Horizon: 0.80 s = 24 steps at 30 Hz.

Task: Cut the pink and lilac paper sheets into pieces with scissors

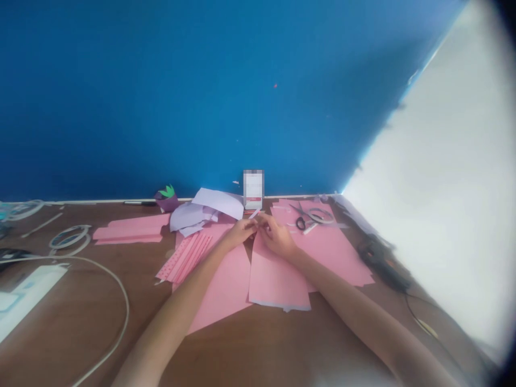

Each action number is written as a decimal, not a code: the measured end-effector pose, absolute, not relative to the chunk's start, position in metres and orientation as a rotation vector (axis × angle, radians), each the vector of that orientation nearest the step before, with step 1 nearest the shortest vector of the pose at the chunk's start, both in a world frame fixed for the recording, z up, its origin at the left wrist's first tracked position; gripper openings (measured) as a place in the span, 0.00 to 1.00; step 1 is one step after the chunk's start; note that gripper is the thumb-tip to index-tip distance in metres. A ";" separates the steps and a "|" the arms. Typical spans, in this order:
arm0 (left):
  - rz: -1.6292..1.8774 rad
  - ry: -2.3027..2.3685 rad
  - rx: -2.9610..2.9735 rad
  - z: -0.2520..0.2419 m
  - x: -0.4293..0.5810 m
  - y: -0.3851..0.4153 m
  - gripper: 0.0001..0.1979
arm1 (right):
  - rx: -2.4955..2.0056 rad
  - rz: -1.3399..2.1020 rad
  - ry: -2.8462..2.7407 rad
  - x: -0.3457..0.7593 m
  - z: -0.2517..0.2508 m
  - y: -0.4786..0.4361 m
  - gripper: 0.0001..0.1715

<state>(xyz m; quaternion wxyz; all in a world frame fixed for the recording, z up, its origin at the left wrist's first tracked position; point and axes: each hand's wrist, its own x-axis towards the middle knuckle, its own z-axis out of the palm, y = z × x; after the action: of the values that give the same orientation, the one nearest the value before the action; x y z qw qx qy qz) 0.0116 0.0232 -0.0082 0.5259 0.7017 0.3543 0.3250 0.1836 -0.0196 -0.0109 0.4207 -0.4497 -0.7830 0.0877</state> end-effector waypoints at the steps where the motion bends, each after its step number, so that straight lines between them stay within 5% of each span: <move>1: 0.773 0.846 1.676 -0.007 0.011 0.023 0.18 | -1.126 0.227 -1.959 0.184 -0.011 -0.020 0.26; 24: 0.813 0.931 1.625 -0.006 0.017 0.025 0.07 | -1.252 0.241 -1.905 0.187 -0.009 -0.023 0.30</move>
<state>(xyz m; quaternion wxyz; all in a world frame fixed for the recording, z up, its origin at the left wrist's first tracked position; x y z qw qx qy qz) 0.0168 0.0249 -0.0063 0.5227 0.6786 0.3887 0.3394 0.1870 -0.0235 -0.0092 0.4122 -0.4976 -0.7572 0.0956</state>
